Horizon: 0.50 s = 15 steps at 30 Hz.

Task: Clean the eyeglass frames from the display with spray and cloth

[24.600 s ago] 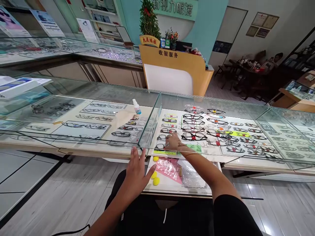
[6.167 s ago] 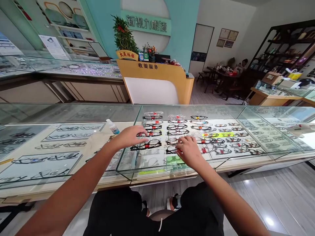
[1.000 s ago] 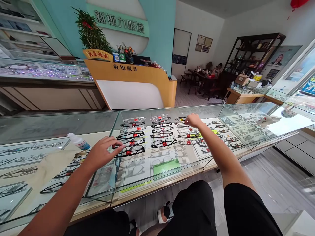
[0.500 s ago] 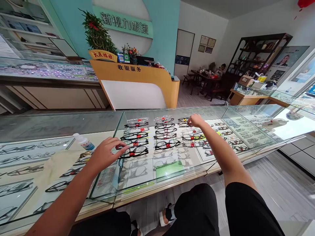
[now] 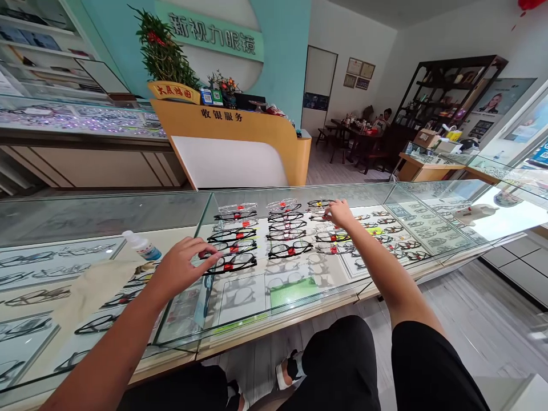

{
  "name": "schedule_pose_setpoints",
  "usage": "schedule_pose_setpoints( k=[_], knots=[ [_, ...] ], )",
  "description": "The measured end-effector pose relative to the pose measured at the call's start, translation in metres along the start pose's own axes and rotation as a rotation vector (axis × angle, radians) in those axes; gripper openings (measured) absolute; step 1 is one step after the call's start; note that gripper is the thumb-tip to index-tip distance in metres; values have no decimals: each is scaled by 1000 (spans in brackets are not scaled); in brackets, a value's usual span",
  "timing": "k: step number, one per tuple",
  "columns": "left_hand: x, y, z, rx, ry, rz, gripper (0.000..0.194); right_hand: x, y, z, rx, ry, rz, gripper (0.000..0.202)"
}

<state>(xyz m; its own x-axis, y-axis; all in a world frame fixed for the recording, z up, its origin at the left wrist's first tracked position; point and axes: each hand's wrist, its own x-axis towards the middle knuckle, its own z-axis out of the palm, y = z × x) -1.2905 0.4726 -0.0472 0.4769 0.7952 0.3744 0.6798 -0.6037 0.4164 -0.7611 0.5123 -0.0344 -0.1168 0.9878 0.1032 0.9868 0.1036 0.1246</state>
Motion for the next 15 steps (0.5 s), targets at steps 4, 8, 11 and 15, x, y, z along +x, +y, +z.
schedule_pose_setpoints(
  k=[4,8,11,15],
  knots=[
    [0,-1,-1,-11,-19,-15,40,-11,7,-14,70,-33,59,30],
    [-1,-2,-2,-16,-27,-27,41,-30,11,-26,143,-87,82,22],
    [0,-4,0,-16,-12,-27,40,-40,9,-25,162,-84,96,19],
    [1,-5,1,-11,-9,-22,40,-42,1,-19,184,-57,115,16]
  ],
)
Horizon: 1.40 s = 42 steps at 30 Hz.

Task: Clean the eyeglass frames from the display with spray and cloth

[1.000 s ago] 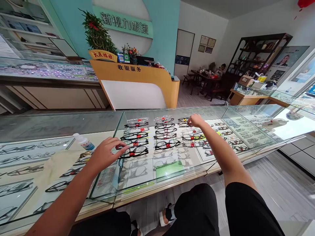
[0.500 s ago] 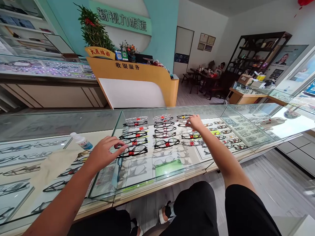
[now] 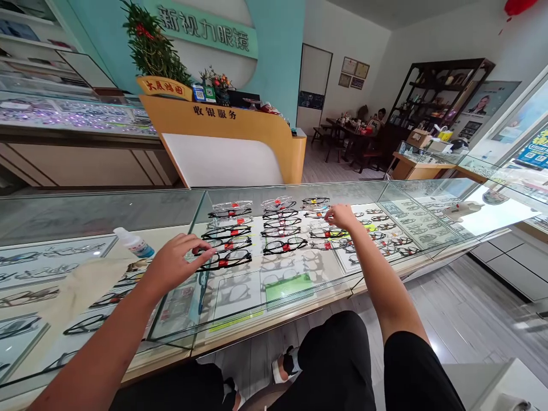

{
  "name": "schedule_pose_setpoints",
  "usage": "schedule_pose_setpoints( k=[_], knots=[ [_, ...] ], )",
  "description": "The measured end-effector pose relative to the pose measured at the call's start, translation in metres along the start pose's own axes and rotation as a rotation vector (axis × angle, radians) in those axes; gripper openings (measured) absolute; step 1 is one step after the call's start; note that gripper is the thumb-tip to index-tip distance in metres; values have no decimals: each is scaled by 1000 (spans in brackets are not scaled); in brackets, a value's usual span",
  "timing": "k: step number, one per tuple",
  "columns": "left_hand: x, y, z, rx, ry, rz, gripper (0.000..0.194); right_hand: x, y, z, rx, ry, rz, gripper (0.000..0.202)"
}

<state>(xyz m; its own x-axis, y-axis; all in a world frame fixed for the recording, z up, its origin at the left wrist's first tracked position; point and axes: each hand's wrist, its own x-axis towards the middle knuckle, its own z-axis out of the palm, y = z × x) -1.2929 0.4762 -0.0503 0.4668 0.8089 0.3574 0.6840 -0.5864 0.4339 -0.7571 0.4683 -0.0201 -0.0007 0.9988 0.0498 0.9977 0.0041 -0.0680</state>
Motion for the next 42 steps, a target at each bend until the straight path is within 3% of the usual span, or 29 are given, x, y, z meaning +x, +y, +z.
schedule_pose_setpoints(
  k=[6,13,24,32,39,42],
  knots=[
    [0,0,0,9,-12,-12,41,-11,-8,2,47,71,37,24],
    [1,0,1,17,-7,-11,39,-46,-7,0,100,-10,19,15],
    [1,6,-2,-2,-28,-55,42,-53,-21,-4,111,20,33,23],
    [1,7,-2,13,-14,-38,40,-89,-27,-12,128,-116,21,19],
    [2,8,-2,3,7,-18,38,-88,-35,-11,66,-160,14,18],
    [0,12,-4,6,28,-2,37,-89,-37,-21,58,-184,-6,16]
  ],
)
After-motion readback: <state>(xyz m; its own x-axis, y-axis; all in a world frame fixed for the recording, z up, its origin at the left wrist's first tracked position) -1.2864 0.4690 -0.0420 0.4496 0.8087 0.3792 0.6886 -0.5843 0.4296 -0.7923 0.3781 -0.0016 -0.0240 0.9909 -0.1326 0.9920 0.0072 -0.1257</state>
